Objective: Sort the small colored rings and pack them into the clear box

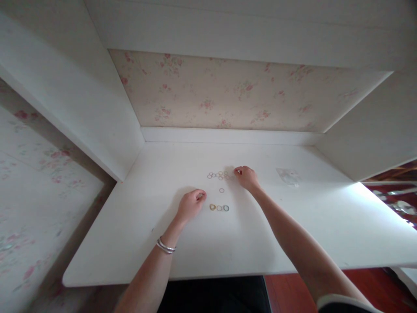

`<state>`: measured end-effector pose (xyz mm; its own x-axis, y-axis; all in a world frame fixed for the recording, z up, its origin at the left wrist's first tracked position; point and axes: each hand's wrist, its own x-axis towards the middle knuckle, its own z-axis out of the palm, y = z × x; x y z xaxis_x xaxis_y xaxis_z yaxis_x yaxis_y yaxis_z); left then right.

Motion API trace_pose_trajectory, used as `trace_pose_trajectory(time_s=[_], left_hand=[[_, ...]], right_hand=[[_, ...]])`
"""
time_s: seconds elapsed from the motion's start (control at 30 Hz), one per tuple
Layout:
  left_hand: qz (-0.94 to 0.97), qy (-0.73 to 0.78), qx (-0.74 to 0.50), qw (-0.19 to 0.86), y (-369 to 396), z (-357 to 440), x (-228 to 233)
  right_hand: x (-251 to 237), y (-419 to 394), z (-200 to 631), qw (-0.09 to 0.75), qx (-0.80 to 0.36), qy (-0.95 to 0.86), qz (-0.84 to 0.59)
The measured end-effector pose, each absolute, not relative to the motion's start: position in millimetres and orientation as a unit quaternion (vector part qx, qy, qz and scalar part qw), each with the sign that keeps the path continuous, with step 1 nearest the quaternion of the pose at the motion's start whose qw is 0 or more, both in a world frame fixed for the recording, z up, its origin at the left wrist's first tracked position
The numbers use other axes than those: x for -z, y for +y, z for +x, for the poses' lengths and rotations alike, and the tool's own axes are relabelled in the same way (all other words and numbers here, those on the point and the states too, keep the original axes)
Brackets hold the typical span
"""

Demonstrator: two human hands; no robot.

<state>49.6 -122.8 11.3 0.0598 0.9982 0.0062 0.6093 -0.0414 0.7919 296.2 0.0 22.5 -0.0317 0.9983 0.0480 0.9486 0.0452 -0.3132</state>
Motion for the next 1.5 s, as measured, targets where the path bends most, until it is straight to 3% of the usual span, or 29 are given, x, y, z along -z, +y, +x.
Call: trace_pose_trajectory(time_s=[0.53, 1.17, 1.5], left_hand=[[0.664, 0.613, -0.300, 0.306, -120.4, 49.5, -9.3], [0.661, 0.619, -0.300, 0.301, -123.3, 49.6, -2.1], [0.669, 0.607, -0.318, 0.289, -124.0, 49.2, -3.6]], right_hand=[[-16.0, 11.0, 318.2, 0.061, -0.164, -0.692, -0.701], [-31.8, -68.1, 321.1, -0.020, -0.186, -0.730, -0.657], [-45.6, -110.5, 297.6, -0.008, -0.230, -0.770, -0.595]])
